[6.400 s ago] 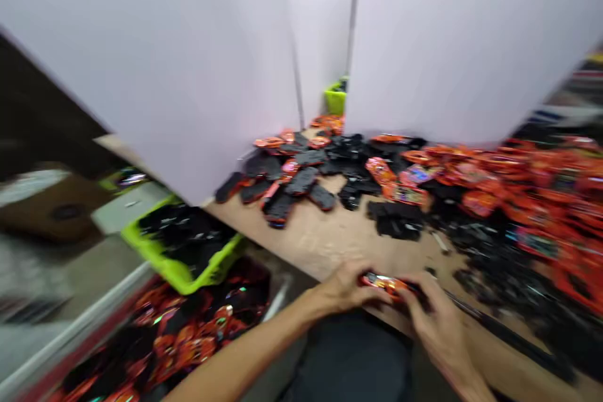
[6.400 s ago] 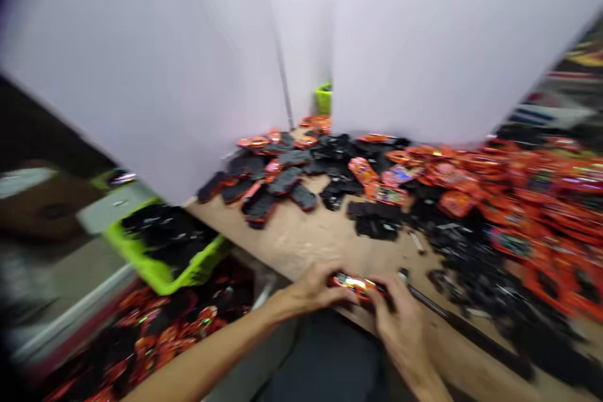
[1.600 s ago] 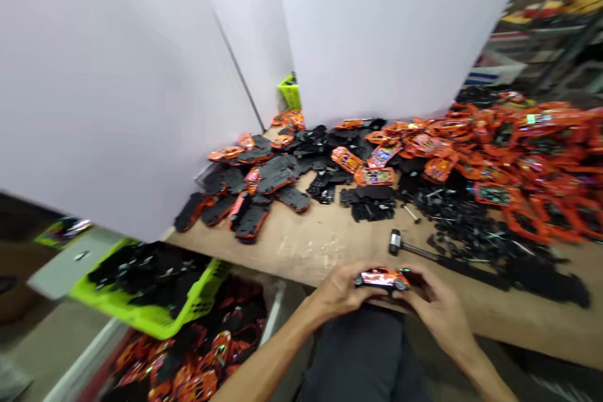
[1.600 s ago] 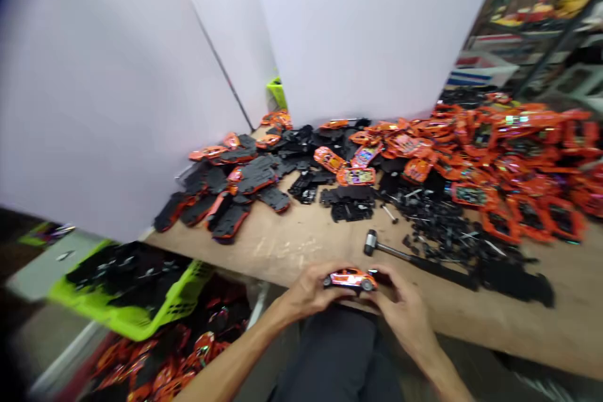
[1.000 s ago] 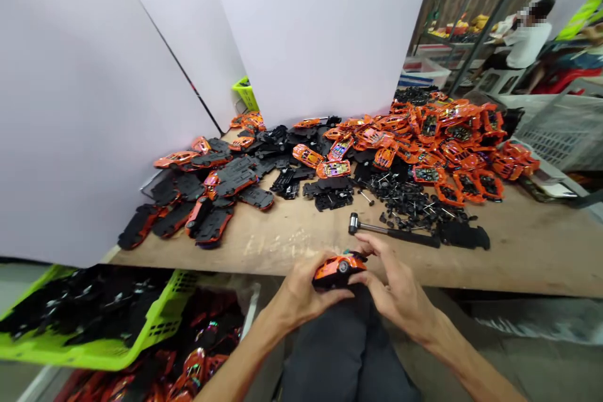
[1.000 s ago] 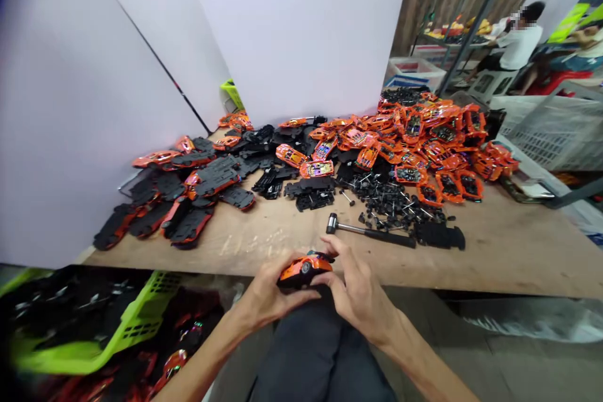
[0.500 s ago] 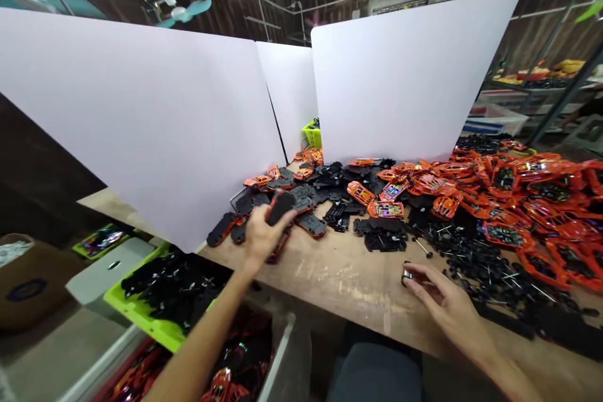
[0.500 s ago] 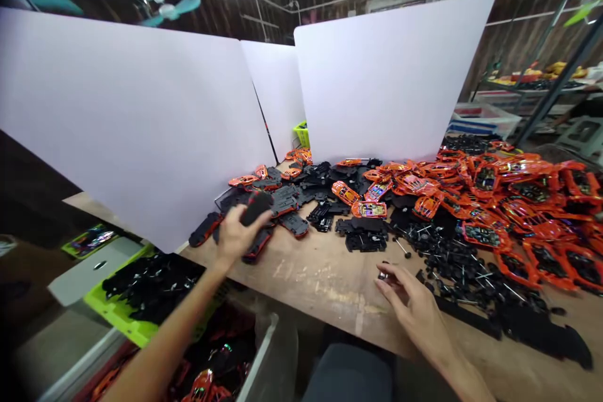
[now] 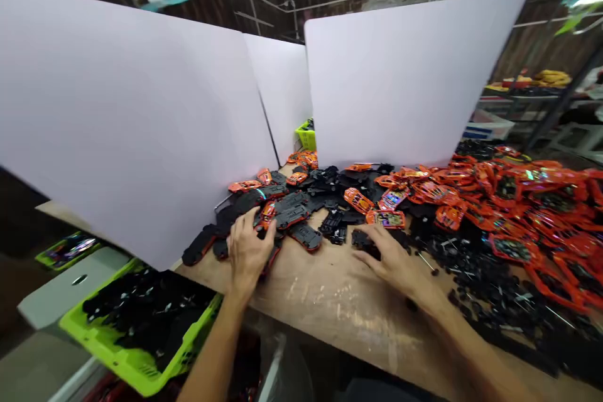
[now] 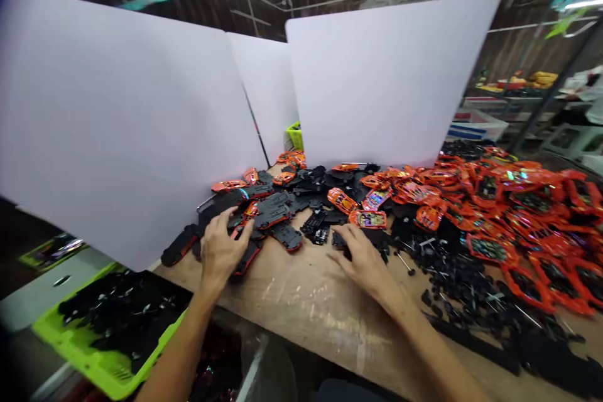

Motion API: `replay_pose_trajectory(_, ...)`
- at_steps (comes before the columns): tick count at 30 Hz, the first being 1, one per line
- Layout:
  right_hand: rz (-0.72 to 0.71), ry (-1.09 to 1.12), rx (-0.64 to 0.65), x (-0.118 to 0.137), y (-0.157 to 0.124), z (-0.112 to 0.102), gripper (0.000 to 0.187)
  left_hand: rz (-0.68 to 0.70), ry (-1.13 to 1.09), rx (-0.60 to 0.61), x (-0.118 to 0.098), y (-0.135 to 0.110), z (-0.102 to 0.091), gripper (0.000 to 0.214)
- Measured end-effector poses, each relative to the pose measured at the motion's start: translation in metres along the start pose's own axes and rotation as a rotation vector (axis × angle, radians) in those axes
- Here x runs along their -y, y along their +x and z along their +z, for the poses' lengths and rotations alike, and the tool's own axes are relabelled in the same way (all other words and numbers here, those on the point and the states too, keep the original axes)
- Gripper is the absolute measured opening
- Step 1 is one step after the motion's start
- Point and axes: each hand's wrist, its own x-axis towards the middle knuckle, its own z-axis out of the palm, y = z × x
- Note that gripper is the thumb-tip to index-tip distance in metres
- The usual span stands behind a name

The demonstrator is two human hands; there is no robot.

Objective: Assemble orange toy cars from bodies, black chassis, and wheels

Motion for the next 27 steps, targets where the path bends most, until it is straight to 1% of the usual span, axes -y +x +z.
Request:
replay_pose_trajectory(1, -0.040, -0.005, 0.051, 0.008, 0.015, 0.013, 0.051, -0.065, 0.069, 0.010, 0.002, -0.017, -0.001, 0.066)
replay_pose_trajectory(2, -0.075, -0.019, 0.105, 0.016, 0.030, 0.029, 0.062, -0.111, 0.121, 0.054, 0.005, -0.031, -0.001, 0.077)
replay_pose_trajectory(3, -0.096, -0.045, 0.162, 0.025, 0.046, 0.046, 0.074, -0.136, 0.150, 0.127, 0.007, -0.041, 0.000, 0.088)
replay_pose_trajectory(5, -0.068, -0.122, 0.298, 0.041, 0.078, 0.081, 0.100, -0.156, 0.151, 0.276, 0.011, -0.050, 0.005, 0.101)
replay_pose_trajectory(6, -0.027, -0.161, 0.363, 0.048, 0.093, 0.098, 0.113, -0.173, 0.123, 0.326, 0.013, -0.050, 0.008, 0.103)
replay_pose_trajectory(7, 0.021, -0.192, 0.417, 0.054, 0.105, 0.114, 0.122, -0.201, 0.081, 0.351, 0.015, -0.047, 0.010, 0.102)
replay_pose_trajectory(8, 0.064, -0.211, 0.450, 0.058, 0.116, 0.127, 0.127, -0.232, 0.030, 0.360, 0.017, -0.043, 0.012, 0.098)
replay_pose_trajectory(9, 0.093, -0.216, 0.463, 0.061, 0.123, 0.138, 0.125, -0.258, -0.022, 0.359, 0.019, -0.039, 0.012, 0.092)
replay_pose_trajectory(11, 0.107, -0.194, 0.437, 0.063, 0.130, 0.152, 0.110, -0.290, -0.114, 0.346, 0.025, -0.035, 0.009, 0.077)
replay_pose_trajectory(13, 0.109, -0.154, 0.396, 0.059, 0.128, 0.154, 0.093, -0.286, -0.190, 0.326, 0.029, -0.038, 0.002, 0.064)
replay_pose_trajectory(15, 0.106, -0.092, 0.375, 0.052, 0.120, 0.146, 0.082, -0.269, -0.296, 0.310, 0.031, -0.047, -0.007, 0.059)
replay_pose_trajectory(18, 0.096, 0.013, 0.386, 0.044, 0.101, 0.124, 0.076, -0.278, -0.475, 0.305, 0.027, -0.068, -0.022, 0.060)
replay_pose_trajectory(20, 0.131, 0.185, 0.381, 0.044, 0.083, 0.109, 0.075, -0.340, -0.567, 0.310, 0.020, -0.090, -0.034, 0.059)
replay_pose_trajectory(22, 0.210, 0.446, 0.374, 0.051, 0.062, 0.101, 0.075, -0.473, -0.698, 0.314, 0.013, -0.117, -0.046, 0.060)
replay_pose_trajectory(23, 0.244, 0.550, 0.386, 0.058, 0.052, 0.101, 0.076, -0.559, -0.796, 0.309, 0.012, -0.133, -0.052, 0.061)
replay_pose_trajectory(24, 0.259, 0.612, 0.408, 0.067, 0.042, 0.105, 0.078, -0.677, -0.976, 0.296, 0.012, -0.150, -0.059, 0.063)
replay_pose_trajectory(25, 0.253, 0.652, 0.451, 0.078, 0.031, 0.113, 0.079, -0.780, -1.130, 0.259, 0.013, -0.168, -0.066, 0.065)
replay_pose_trajectory(26, 0.235, 0.691, 0.524, 0.093, 0.020, 0.125, 0.079, -0.871, -1.225, 0.201, 0.017, -0.186, -0.075, 0.066)
replay_pose_trajectory(27, 0.207, 0.745, 0.613, 0.110, 0.008, 0.140, 0.077, -0.955, -1.264, 0.132, 0.023, -0.204, -0.084, 0.067)
